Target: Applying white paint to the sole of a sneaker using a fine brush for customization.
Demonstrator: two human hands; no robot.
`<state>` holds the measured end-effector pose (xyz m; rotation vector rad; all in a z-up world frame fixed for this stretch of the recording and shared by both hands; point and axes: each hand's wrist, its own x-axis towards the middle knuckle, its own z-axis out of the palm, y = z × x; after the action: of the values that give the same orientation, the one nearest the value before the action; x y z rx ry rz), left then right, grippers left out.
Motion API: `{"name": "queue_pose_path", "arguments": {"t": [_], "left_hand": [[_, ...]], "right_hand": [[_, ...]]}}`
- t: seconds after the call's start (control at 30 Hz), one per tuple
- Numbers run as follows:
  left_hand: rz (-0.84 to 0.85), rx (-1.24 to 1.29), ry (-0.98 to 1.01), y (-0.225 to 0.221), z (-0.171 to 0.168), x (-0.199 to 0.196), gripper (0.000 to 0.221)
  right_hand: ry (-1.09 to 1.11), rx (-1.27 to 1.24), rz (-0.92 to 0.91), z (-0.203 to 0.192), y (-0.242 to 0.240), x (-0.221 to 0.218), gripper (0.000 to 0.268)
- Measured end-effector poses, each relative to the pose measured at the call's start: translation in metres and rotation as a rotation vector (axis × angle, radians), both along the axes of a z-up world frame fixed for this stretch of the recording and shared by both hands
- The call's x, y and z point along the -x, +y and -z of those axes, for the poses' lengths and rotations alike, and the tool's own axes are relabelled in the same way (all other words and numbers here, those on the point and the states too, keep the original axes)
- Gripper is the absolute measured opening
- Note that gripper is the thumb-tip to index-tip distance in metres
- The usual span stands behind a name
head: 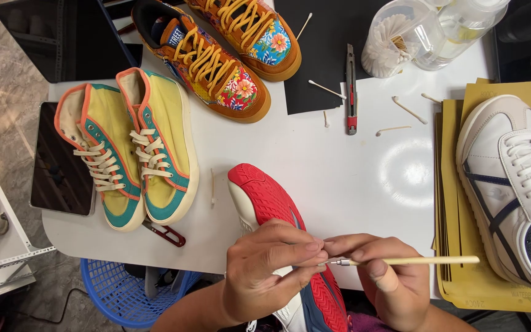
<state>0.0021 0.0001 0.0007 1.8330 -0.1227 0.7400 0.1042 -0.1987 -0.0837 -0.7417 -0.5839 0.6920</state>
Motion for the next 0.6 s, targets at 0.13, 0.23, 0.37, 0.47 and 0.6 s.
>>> {"name": "queue_pose_path", "arguments": {"t": [0.13,0.23,0.37,0.47,0.6], "left_hand": [[-0.090,-0.111,-0.024,0.000,-0.002,-0.004,0.048],[-0.111,-0.271,-0.075,0.004,-0.002,-0.004,0.049],[-0.141,-0.458,-0.114,0.005,-0.007,-0.007,0.048],[-0.136,-0.500,-0.155,0.007,-0.010,-0.010,0.048],[-0.098,-0.460,-0.168,0.009,-0.005,-0.010,0.048]], "right_hand": [[0.137,-0.014,-0.083,0.000,0.001,-0.002,0.020],[0.248,-0.007,-0.089,0.003,0.003,-0.001,0.020],[0.192,-0.001,-0.001,0.013,0.001,0.005,0.020],[-0.007,0.011,0.071,0.004,0.004,0.004,0.019],[-0.312,0.045,0.084,-0.016,0.002,-0.007,0.018]]}}
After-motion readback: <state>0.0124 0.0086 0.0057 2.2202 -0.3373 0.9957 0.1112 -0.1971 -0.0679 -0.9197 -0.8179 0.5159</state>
